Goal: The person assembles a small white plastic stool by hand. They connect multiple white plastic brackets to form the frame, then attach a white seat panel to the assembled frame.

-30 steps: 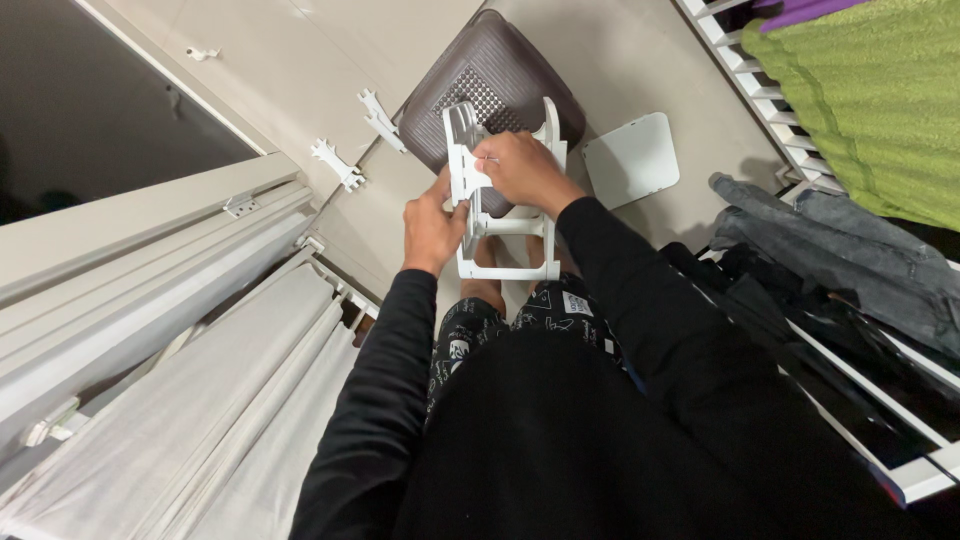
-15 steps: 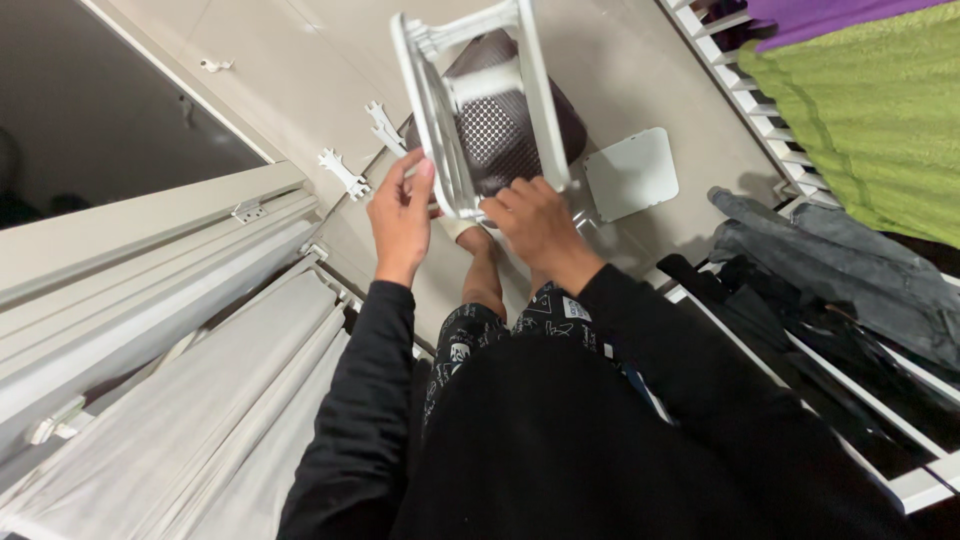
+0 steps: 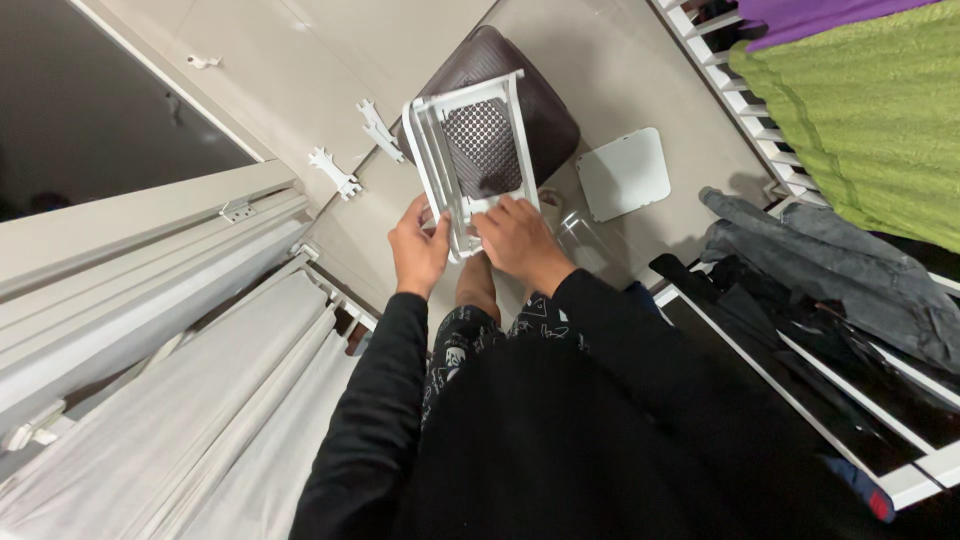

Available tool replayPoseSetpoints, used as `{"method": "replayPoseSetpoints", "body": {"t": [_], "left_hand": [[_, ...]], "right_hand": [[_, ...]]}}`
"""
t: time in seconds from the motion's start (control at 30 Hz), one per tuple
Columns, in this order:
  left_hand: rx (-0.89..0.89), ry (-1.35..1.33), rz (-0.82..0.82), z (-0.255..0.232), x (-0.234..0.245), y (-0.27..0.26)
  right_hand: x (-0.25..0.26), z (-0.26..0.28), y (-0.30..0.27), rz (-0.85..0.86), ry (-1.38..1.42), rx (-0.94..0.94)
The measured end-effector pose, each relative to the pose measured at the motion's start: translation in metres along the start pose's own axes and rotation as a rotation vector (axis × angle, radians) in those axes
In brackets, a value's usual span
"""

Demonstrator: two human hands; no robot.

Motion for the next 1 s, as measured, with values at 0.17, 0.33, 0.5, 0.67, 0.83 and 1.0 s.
{"method": "replayPoseSetpoints", "body": {"t": [0.17,0.33,0.5,0.67,0.83,1.0], "left_hand": [[-0.009,-0.037,0.053,0.007,0.003,-0.021],[0.049,-0.03,0.035,0.017,-0.001,-0.05],[-0.018,-0.064,0.011,0.016,0.0,-0.053],[-0.106,-0.009,0.089,-0.011,0.004,-0.034],[-0.218,0.044,0.155,-0.064,0.001,-0.017],[-0.23,0.104,0.173,-0.088,-0.007,0.003]], "right_hand": [[0.034,-0.03,0.053,-0.157,-0.165,-0.027],[0.055,-0.049,0.09,-0.247,-0.631,-0.023],[0.023,-0.096,0.099,0.416,0.053,-0.271],[0.03,-0.097,0.086,0.539,0.411,-0.388],[0.055,-0.068,0.083,0.334,0.301,-0.292],[0.061,-0.046,0.083,0.196,0.204,-0.268]]}}
Point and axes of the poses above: each hand's wrist, its own y-axis towards the middle knuckle, its own x-axis out of the back of the hand, z = x × y, the point moved 6 cm from there along y, towards the middle knuckle, and after that the axes turned 13 degrees about -y, right-handed, at the moved point
